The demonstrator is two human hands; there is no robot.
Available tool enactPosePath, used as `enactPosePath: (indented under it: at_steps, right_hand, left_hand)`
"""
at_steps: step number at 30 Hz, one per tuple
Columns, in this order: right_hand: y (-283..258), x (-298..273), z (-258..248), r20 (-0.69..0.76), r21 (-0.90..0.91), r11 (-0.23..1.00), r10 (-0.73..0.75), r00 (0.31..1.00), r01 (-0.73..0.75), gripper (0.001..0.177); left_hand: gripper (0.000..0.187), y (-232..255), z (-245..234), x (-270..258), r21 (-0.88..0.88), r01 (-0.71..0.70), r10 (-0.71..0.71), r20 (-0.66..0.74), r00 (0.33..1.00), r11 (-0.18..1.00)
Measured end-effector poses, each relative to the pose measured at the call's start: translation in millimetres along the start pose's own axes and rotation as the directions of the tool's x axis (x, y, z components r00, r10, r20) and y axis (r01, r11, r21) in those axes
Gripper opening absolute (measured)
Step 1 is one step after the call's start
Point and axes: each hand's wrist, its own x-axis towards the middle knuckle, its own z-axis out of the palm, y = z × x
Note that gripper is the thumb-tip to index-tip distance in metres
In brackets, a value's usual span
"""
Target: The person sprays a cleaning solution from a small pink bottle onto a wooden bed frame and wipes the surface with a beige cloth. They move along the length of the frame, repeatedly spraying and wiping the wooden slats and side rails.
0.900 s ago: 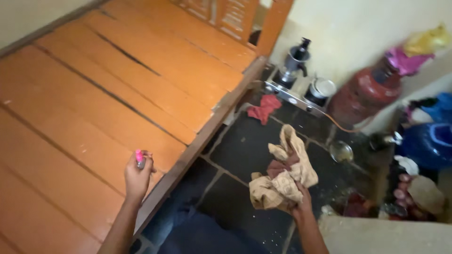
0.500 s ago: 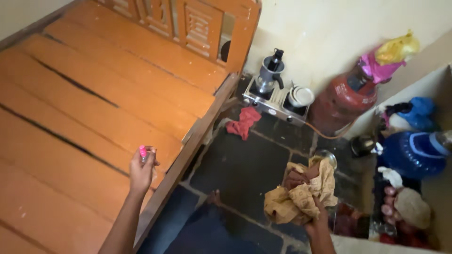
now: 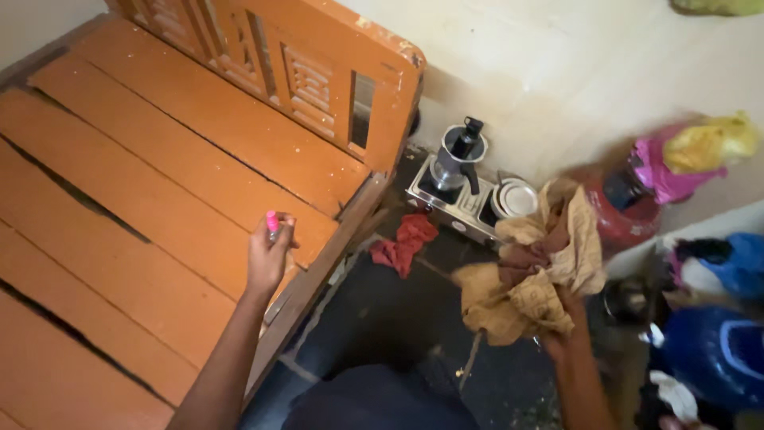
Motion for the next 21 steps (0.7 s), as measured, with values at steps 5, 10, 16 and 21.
enactPosePath:
  at_steps: [5,10,16,21]
  right_hand:
    - [-60.5,116.6,26.6,0.232,-0.051,0.993,-0.088,0.969,0.103,0.033]
    - [-119.6,210.9,77.1,0.383,-0.166,0.975,-0.076,0.921,0.149,0.039]
    - [-167.3,305.8,167.3,0.614,0.01,0.977,0.163,0.772,-0.214,0.043]
    - [-144.9,398.0,208.2,0.678,0.006,0.978,0.148,0.72,-0.207,0.04]
  left_hand:
    - [0.024,3.0,76.6,50.6,-0.059,-0.078,0.077,-0.021,0.997,0.995]
    - [0.023,32.4,149.9,77.5,-0.057,0.081,-0.089,-0.141,0.986,0.995]
    - [0.021,55.0,191.5,98.0,-0.011,0.023,-0.025,-0.298,0.954,1.0]
    - [0.019,57.8,179.7,122.9,0.03,-0.066,0.072,-0.4,0.914,0.997]
